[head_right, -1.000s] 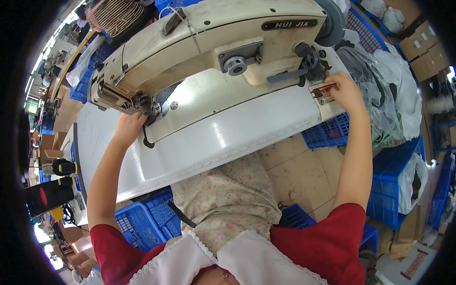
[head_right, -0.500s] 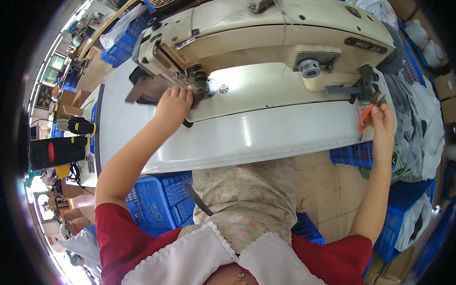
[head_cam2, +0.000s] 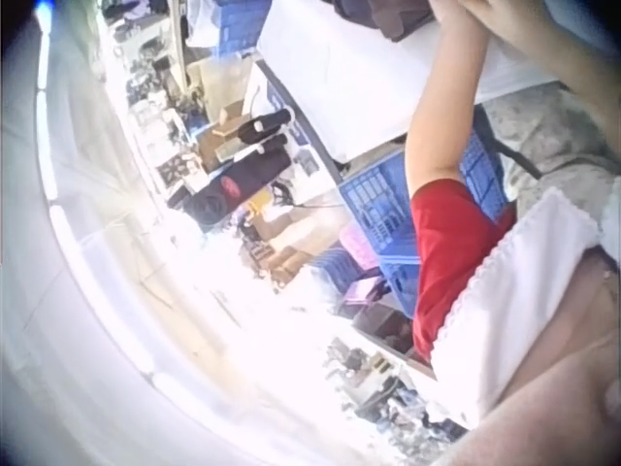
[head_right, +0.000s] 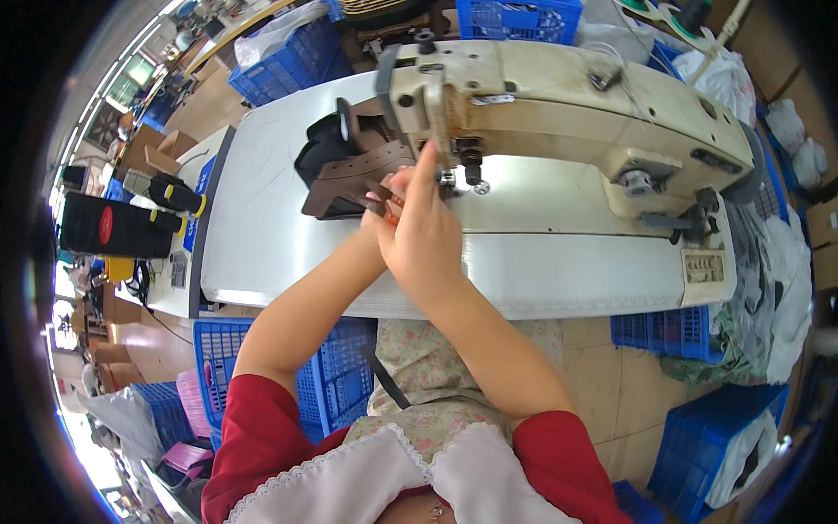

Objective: Sew and assemble leather shoe upper components using an industrial sewing machine.

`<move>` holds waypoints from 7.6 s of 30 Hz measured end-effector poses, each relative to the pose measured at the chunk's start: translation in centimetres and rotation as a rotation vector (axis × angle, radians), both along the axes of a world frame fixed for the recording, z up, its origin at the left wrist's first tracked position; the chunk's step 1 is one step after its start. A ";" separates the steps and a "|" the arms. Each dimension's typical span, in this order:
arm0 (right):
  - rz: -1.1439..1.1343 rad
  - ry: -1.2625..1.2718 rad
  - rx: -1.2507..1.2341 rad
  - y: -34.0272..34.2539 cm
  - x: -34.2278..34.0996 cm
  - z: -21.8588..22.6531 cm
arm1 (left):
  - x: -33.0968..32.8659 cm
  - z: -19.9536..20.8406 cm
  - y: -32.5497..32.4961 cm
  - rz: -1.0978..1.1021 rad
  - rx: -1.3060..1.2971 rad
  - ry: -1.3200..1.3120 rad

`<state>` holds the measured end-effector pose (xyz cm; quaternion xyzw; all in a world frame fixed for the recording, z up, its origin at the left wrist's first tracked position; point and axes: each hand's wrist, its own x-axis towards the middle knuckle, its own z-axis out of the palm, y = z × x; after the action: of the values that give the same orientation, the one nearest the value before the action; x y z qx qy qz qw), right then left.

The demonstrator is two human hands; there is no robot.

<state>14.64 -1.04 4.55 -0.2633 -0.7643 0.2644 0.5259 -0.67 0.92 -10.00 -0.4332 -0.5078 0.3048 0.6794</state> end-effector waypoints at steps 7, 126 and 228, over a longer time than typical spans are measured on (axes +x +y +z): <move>0.198 0.470 -0.195 1.8 -2.2 -0.6 | 3.2 4.7 -0.3 -0.394 -0.343 -1.175; 0.427 -0.181 -0.019 -1.6 3.4 -3.6 | 2.9 12.0 -11.3 -0.414 -0.082 -1.889; 0.189 -0.266 0.024 -1.2 -3.8 3.3 | -2.4 16.2 -25.1 -0.623 0.383 -2.177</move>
<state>10.83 -2.22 7.88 -0.2165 -0.8518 0.2664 0.3958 -3.08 -24.22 6.25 -0.4633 -0.7348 -0.4951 -0.0192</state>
